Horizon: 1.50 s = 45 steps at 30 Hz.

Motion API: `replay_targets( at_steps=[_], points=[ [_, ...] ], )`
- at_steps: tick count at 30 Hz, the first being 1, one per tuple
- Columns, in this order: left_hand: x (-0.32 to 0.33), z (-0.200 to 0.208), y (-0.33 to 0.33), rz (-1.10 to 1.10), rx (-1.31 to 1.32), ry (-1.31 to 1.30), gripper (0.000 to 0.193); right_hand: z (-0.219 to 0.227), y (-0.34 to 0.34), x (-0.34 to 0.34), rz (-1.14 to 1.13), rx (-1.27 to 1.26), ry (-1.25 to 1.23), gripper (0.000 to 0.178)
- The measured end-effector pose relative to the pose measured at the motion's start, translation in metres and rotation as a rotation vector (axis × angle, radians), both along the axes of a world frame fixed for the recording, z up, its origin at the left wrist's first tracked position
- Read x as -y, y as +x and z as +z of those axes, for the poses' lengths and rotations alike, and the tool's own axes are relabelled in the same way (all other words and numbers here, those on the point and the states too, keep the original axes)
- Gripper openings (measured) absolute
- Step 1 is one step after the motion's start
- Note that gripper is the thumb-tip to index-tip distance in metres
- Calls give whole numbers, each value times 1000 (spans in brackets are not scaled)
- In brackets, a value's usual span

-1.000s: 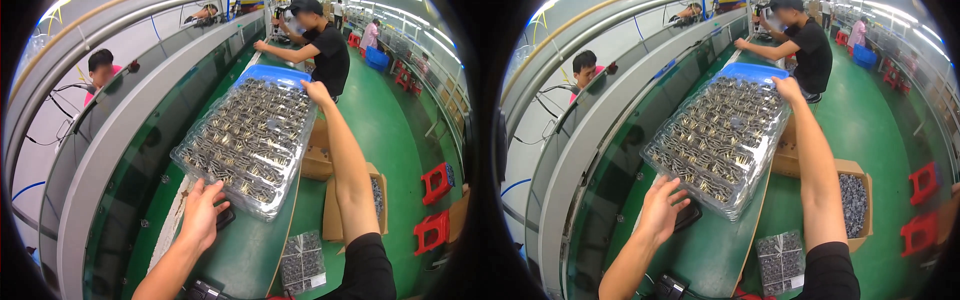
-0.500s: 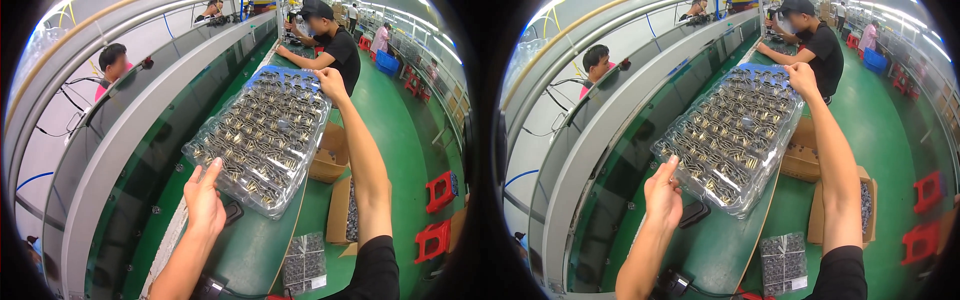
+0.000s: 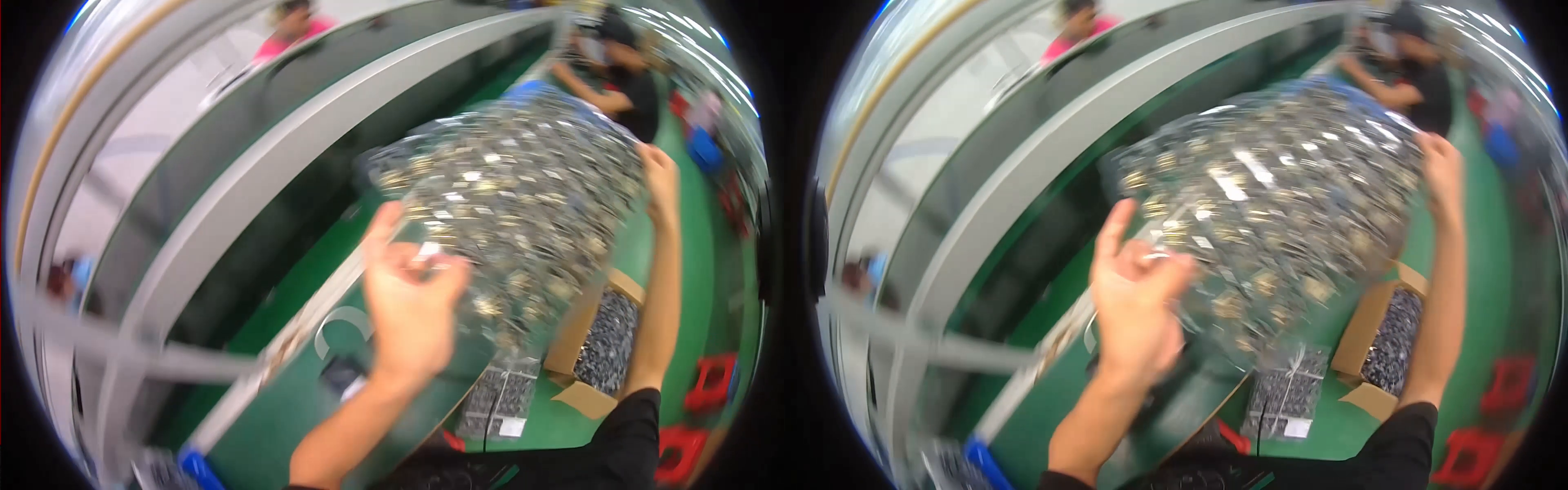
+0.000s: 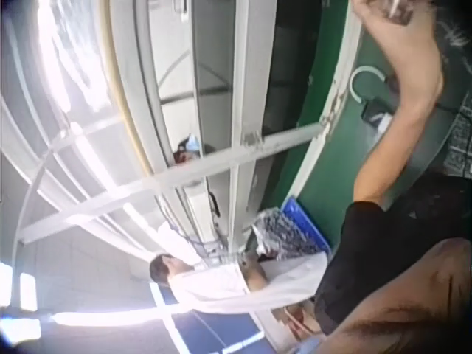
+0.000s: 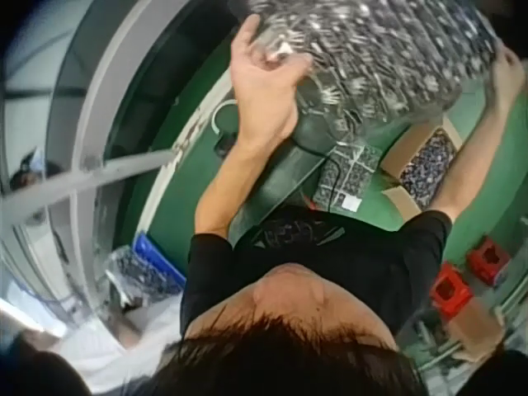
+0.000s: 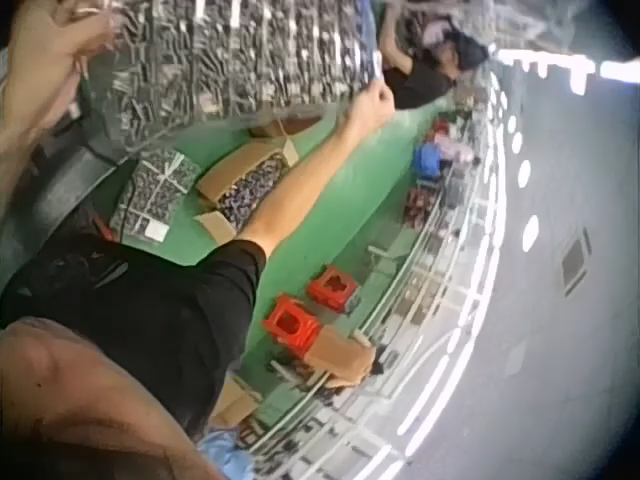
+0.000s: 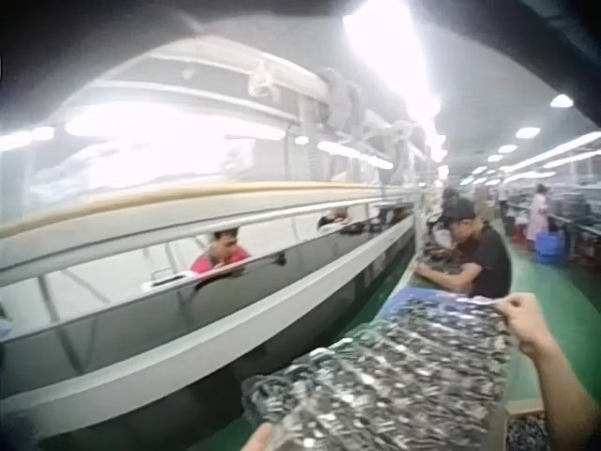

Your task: The person assembles electronic components into plastic housings by hand. They then empty a tray of electronic components onto the workbench, arrange plastic housings in a line, and assemble components into the housings.

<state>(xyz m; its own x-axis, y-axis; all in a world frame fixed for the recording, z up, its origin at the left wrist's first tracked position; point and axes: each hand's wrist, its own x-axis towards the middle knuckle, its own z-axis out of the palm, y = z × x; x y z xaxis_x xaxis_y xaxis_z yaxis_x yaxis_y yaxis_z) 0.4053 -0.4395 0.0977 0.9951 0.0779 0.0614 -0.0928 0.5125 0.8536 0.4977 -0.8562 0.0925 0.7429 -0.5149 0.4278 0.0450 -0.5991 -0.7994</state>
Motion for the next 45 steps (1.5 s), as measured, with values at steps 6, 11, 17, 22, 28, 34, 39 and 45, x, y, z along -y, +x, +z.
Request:
replay_targets(
  at_steps=[6, 11, 17, 22, 28, 34, 39, 45],
  points=[
    [-85, -13, -178, 178, -96, 66, 90, -83, -95, -83, 259, -31, 218, 23],
    [-165, -27, -323, 407, 15, 48, 93, -89, -187, -230, 512, -11, 375, 17],
    [-247, -57, -426, 708, -68, 38, 81, -85, -285, -365, 489, 11, 289, 12],
    [-313, -100, -463, 829, -269, 168, 63, -114, -333, -439, 486, 30, 210, 10],
    [-365, -151, -449, 802, -483, 496, 46, -157, -357, -470, 428, -79, 57, 10],
    [-353, -122, -420, 694, -820, 1199, 42, -174, -356, -448, 490, -251, -43, 16],
    [-347, -111, -412, 537, -916, 1306, 43, -170, -346, -440, 520, -300, -109, 16],
    [-294, -66, -360, 330, -419, 1522, 41, -170, -338, -435, 613, -311, -169, 17]
  ],
)
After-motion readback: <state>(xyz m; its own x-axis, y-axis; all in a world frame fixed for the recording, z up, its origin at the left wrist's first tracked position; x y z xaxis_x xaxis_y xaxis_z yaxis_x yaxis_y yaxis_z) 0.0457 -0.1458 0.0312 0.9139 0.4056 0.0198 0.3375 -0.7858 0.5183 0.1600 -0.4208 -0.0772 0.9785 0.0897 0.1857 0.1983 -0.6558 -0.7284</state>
